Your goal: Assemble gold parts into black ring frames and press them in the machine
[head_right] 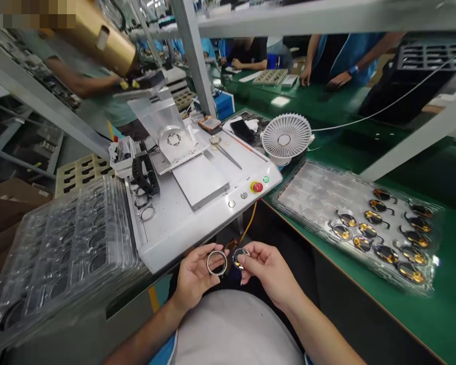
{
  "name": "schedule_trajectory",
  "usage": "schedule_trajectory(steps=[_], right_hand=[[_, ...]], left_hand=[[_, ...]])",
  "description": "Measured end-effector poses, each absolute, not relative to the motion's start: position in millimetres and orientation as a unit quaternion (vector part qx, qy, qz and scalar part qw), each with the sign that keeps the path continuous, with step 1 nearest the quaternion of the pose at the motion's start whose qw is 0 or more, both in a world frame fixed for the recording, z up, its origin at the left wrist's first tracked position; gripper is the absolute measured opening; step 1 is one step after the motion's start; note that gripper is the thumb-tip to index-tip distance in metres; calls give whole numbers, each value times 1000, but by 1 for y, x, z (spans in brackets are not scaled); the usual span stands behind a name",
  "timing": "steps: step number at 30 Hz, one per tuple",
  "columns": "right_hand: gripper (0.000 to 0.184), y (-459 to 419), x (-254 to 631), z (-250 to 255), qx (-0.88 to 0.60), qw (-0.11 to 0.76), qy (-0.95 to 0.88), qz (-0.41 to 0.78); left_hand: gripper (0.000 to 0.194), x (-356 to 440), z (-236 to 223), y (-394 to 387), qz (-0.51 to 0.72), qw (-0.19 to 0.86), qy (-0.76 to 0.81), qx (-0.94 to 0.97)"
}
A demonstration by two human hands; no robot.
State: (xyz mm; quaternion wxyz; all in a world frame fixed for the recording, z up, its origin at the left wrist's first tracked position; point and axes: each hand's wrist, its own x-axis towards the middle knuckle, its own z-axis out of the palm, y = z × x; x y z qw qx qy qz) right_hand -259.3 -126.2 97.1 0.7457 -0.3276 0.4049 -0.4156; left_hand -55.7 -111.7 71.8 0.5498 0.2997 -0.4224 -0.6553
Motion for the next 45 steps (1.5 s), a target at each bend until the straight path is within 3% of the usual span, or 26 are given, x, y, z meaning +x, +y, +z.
schedule_trajectory(steps=[10, 23, 32, 45], right_hand=[[50, -122, -237, 115, -276, 773, 428, -378], [25, -113, -203, 133, -385, 651, 469, -456], [24, -113, -198, 134, -410, 626, 483, -454], [54, -123, -218, 111, -383, 727, 457, -340]], left_hand=[[60, -57, 70, -108, -637, 562, -459, 261], [56, -53, 66, -108, -580, 600, -473, 283], [52, -51, 64, -106, -545, 594, -488, 336], [57, -49, 66, -108, -522, 597, -527, 306]])
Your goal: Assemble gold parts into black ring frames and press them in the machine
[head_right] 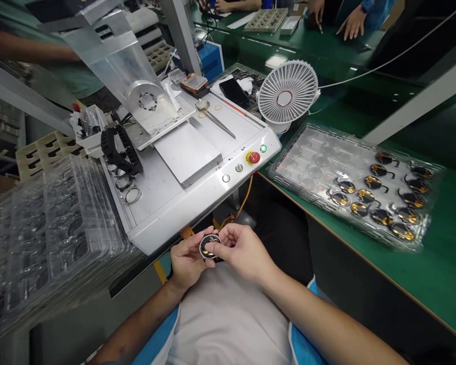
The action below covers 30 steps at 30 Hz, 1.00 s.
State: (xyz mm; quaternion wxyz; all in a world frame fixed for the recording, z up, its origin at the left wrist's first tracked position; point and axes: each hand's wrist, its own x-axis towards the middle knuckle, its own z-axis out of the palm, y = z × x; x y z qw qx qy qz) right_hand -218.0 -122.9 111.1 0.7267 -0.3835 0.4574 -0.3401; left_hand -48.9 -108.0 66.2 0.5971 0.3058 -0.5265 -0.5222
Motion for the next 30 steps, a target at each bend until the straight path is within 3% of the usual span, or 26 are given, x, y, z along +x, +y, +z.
schedule_trajectory(steps=[9, 15, 18, 21, 24, 30], right_hand=[[63, -121, -200, 99, -307, 756, 442, -373], [59, -164, -200, 104, -452, 690, 443, -350], [62, -215, -208, 118, -440, 607, 498, -437], [57, -263, -214, 133, -392, 547, 552, -493], [48, -284, -217, 143, -396, 547, 542, -499], [49, -224, -219, 142, -453, 579, 465, -494]], left_hand=[[62, -41, 59, -108, -436, 586, -588, 348], [42, -40, 71, -110, -445, 643, -491, 383], [35, -37, 81, -112, -508, 624, -463, 372], [50, -34, 86, -111, -547, 580, -461, 390], [72, -34, 86, -108, -515, 572, -474, 427], [74, -41, 88, -105, -429, 571, -518, 470]])
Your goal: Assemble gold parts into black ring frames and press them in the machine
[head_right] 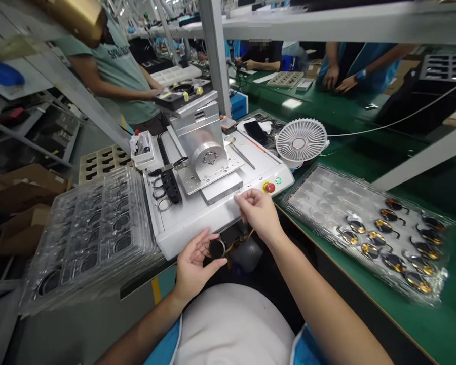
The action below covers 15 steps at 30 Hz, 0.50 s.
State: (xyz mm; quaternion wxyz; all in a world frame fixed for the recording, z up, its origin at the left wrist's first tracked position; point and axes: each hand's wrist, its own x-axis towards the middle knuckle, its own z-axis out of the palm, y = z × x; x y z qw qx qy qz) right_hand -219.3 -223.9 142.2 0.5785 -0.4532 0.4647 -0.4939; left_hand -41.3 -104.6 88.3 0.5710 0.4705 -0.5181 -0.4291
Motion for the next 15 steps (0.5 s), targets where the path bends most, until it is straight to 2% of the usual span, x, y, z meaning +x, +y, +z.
schedule_trajectory(steps=[5, 15], right_hand=[[49, -157, -215, 127, -484, 666, 434, -366], [41, -144, -213, 116, -490, 649, 460, -356]], left_hand=[[69, -46, 89, -107, -376, 564, -558, 479], [65, -51, 86, -110, -323, 557, -596, 480]])
